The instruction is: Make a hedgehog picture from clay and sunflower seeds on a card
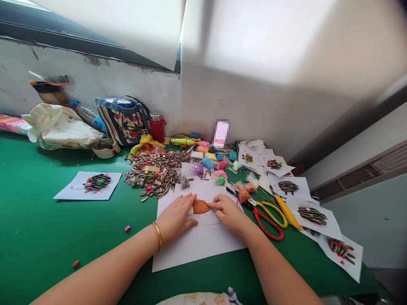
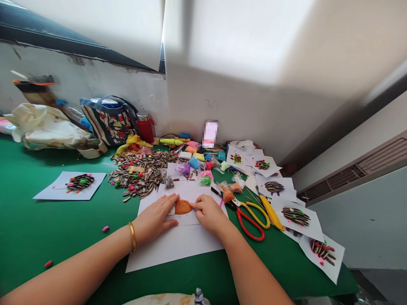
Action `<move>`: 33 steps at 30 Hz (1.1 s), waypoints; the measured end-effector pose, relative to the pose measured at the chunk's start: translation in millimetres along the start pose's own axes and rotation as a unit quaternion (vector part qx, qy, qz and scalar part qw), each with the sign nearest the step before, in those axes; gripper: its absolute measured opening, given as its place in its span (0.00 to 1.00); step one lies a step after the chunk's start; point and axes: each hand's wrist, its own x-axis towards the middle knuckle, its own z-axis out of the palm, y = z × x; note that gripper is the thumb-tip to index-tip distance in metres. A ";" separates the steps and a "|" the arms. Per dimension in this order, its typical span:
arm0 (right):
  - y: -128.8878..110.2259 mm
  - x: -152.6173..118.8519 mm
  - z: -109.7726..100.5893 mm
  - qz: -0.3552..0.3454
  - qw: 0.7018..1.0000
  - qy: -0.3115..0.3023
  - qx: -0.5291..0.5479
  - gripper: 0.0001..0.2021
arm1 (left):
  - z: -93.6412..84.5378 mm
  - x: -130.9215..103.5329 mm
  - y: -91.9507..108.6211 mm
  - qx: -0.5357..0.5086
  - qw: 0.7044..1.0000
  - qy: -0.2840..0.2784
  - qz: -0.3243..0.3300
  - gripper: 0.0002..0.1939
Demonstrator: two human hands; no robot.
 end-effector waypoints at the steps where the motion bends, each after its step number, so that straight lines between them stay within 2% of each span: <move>1: -0.3 -0.5 -1.6 0.004 1.000 -0.002 0.005 0.26 | -0.4 0.2 0.4 0.001 1.000 -0.003 -0.002 0.38; 9: -10.6 -10.5 -15.4 -0.035 0.997 -0.066 -0.036 0.27 | -0.3 -0.8 -0.7 -0.003 1.000 0.000 0.003 0.39; 15: -14.7 -14.7 -20.2 -0.033 0.993 -0.102 -0.048 0.25 | 0.1 -1.4 -0.9 0.001 1.000 -0.003 0.001 0.38; 33: -20.1 -21.9 -25.7 -0.035 0.990 -0.122 -0.060 0.22 | -4.1 -0.9 2.7 -0.001 1.000 -0.009 -0.003 0.38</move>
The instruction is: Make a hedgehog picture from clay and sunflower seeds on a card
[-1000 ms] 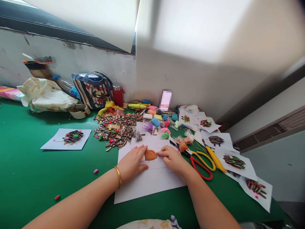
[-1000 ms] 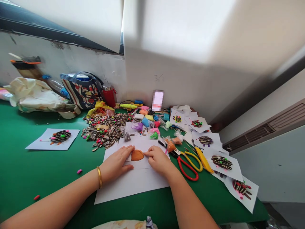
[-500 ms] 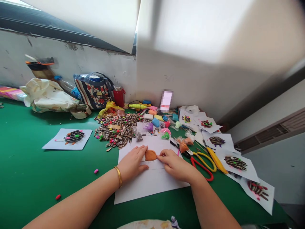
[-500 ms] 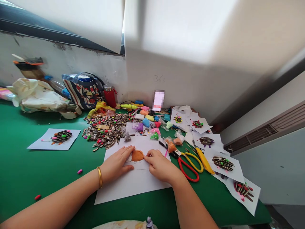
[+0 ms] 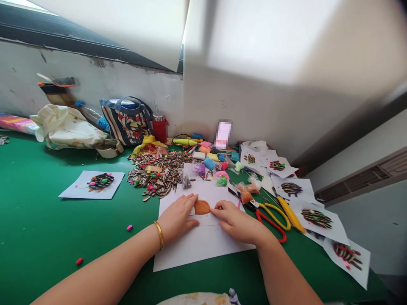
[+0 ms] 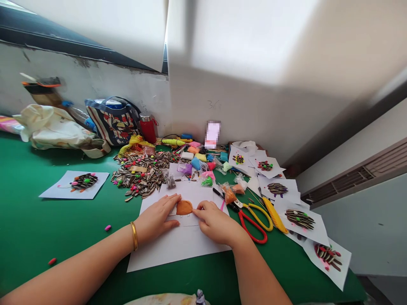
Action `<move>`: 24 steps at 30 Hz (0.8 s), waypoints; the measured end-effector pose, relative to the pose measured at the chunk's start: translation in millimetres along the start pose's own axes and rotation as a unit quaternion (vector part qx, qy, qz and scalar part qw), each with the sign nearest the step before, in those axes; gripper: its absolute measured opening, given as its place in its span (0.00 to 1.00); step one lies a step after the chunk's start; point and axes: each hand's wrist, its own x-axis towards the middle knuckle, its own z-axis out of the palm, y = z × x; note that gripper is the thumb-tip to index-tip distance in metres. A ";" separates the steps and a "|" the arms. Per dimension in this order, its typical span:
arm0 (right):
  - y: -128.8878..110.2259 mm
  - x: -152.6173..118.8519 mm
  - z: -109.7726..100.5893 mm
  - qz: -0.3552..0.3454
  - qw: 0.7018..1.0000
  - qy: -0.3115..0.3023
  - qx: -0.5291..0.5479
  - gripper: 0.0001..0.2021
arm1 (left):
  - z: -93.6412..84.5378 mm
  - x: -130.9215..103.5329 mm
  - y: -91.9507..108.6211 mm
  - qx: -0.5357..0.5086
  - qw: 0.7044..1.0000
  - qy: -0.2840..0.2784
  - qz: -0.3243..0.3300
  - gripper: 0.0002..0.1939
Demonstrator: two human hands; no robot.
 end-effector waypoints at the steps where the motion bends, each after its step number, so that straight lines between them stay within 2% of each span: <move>1: 1.0 0.5 -0.1 0.003 1.000 -0.001 0.007 0.22 | 0.2 -0.1 -0.3 0.001 1.000 0.001 0.000 0.39; 6: -2.2 2.1 4.0 0.024 1.000 0.002 -0.013 0.26 | 0.9 -0.4 -1.1 -0.005 1.000 0.004 0.002 0.39; 12: -7.6 3.2 8.3 0.039 0.998 0.002 -0.040 0.24 | 0.0 -0.7 -0.7 -0.008 1.000 0.004 0.001 0.39; 19: -10.9 9.4 16.7 0.061 0.994 0.013 -0.088 0.31 | 2.7 -1.1 -2.8 -0.015 1.000 0.015 0.004 0.38; 24: -10.6 13.2 20.1 0.063 0.995 0.022 -0.079 0.31 | 2.2 -0.8 -3.0 -0.011 1.000 0.009 0.002 0.39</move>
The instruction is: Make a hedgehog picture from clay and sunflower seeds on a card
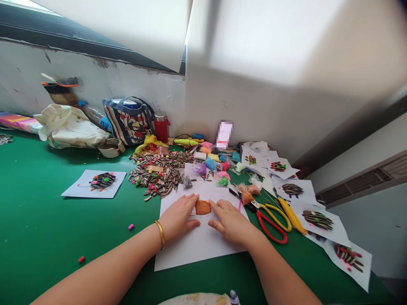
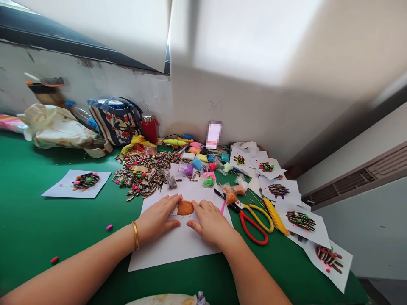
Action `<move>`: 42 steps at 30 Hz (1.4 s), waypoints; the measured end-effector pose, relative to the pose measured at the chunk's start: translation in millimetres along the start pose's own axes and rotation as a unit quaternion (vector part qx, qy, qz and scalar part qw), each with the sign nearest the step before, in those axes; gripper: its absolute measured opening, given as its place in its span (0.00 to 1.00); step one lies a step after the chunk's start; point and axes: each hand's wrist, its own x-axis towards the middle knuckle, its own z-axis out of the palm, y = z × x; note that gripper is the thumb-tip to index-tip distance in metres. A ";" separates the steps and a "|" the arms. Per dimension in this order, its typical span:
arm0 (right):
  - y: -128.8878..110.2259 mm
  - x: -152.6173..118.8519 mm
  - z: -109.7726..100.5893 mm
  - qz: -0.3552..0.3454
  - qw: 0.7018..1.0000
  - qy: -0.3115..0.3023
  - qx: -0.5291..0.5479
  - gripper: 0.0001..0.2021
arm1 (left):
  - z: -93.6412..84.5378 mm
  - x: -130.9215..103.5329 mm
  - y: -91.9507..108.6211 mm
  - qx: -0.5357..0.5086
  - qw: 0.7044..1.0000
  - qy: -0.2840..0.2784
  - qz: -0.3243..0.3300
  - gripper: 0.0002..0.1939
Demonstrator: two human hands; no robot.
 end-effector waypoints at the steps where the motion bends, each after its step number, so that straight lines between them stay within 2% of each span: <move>1: 0.2 0.8 1.0 0.001 1.000 0.004 0.001 0.32 | -0.1 -0.1 0.0 0.000 1.000 0.000 -0.001 0.39; 16: -4.6 13.5 12.6 -0.021 0.998 0.060 -0.024 0.31 | -1.2 -1.1 0.0 -0.004 1.000 0.005 0.003 0.38; 22: -4.2 19.0 13.4 -0.036 0.992 0.119 -0.021 0.28 | -2.2 -0.8 1.2 0.003 1.000 0.001 0.000 0.39; 28: -7.2 22.9 16.9 -0.044 0.991 0.118 -0.037 0.26 | -0.8 -1.8 0.3 0.006 1.000 0.005 0.008 0.39; 42: -8.9 25.8 24.6 -0.085 0.974 0.181 -0.111 0.26 | -2.5 -1.7 -0.6 -0.009 1.000 0.013 0.007 0.38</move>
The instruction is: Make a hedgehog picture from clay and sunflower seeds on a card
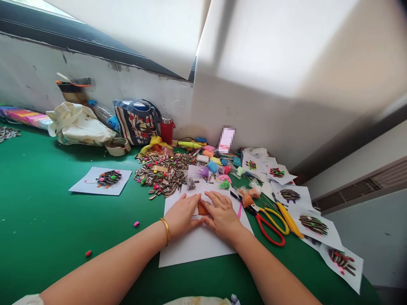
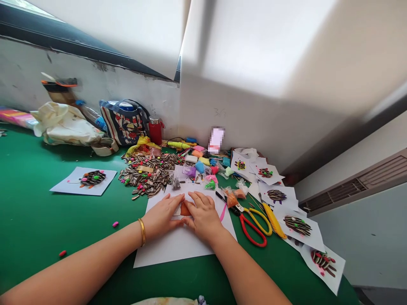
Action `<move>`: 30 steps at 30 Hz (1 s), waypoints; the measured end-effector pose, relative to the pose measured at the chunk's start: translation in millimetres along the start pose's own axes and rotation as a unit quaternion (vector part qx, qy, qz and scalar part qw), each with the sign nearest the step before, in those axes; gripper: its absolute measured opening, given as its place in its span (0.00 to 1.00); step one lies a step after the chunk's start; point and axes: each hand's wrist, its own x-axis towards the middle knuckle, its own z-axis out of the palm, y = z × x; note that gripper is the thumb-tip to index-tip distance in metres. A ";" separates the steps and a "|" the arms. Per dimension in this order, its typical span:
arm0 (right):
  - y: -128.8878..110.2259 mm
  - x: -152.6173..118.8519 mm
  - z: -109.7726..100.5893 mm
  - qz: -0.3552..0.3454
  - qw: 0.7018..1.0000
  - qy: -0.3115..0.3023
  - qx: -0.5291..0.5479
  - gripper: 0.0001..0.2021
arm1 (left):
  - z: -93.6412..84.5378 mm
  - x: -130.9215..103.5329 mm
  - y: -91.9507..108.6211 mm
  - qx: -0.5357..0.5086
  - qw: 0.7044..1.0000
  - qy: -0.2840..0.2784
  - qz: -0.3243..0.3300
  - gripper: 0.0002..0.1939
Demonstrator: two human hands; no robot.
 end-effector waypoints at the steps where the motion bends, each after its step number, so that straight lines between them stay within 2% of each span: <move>1: 0.2 0.1 0.4 -0.004 1.000 0.003 -0.005 0.26 | 0.4 0.1 -0.5 -0.004 1.000 0.004 0.002 0.38; 10: 4.7 0.2 5.8 0.005 0.999 0.009 0.033 0.24 | -1.7 1.3 0.5 -0.025 0.999 -0.003 -0.019 0.42; 18: 2.9 1.4 2.3 -0.001 0.999 0.012 0.037 0.19 | -1.6 2.5 -0.3 -0.033 0.999 -0.006 -0.025 0.45; 25: 5.4 0.0 5.3 0.008 0.996 0.027 0.080 0.22 | -3.5 2.4 0.8 -0.038 0.998 -0.012 -0.038 0.47; 30: 6.6 0.0 5.8 -0.006 0.996 0.026 0.088 0.20 | -3.9 1.7 2.9 -0.035 0.999 -0.004 -0.016 0.47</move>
